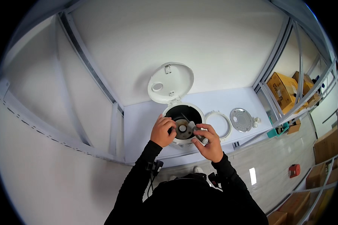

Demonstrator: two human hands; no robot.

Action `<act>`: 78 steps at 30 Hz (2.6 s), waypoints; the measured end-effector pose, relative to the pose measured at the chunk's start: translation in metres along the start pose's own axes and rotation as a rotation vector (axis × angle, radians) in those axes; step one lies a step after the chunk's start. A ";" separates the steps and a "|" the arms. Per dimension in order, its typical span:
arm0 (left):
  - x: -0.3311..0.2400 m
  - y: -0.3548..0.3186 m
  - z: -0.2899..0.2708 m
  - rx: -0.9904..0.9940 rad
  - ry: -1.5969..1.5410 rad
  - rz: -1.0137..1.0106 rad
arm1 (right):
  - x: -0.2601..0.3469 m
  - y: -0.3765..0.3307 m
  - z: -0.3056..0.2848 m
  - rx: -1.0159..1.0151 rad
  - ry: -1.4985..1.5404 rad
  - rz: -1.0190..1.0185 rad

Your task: The person assembles a white cylindrical appliance on a workbench. They place a perforated metal plate into the unit, insert a white plastic ring, and use a screwdriver to tighten screws on the top cover. The person repeatedly removes and repositions the cover to access internal components.

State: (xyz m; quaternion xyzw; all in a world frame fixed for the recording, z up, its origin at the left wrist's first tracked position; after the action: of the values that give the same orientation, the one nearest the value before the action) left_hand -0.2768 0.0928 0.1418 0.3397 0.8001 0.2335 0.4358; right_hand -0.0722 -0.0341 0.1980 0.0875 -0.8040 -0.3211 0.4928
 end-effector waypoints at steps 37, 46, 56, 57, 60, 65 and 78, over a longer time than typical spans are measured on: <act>0.009 0.034 0.064 -0.008 -0.731 -0.644 | -0.050 0.005 0.064 -0.192 0.276 0.510; 0.010 0.036 0.065 -0.016 -0.723 -0.680 | -0.053 0.008 0.066 -0.169 0.306 0.574; 0.011 0.034 0.072 -0.056 -0.810 -0.684 | -0.061 0.012 0.062 -0.250 -0.001 0.103; 0.015 0.034 0.072 -0.034 -0.786 -0.686 | -0.060 0.010 0.063 -0.257 -0.002 0.130; 0.019 0.033 0.070 0.014 -0.751 -0.724 | -0.051 0.007 0.066 -0.295 0.000 0.182; 0.019 0.031 0.072 -0.008 -0.908 -0.723 | -0.058 0.000 0.067 -0.388 0.401 0.458; 0.016 0.035 0.066 0.007 -0.880 -0.732 | -0.042 0.002 0.070 -0.320 -0.004 0.111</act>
State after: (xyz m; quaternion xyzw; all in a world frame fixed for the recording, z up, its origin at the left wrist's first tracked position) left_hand -0.2146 0.1331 0.1232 0.1069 0.6097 -0.0988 0.7791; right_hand -0.1101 0.0162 0.1470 -0.0373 -0.7471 -0.4173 0.5160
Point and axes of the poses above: each hand's wrist, its own y-axis towards the middle knuckle, its own z-axis out of the palm, x = y × z, the point moved 2 cm from there along y, towards the middle knuckle, and after that the axes turned 10 degrees about -x, right-handed, at the moved point
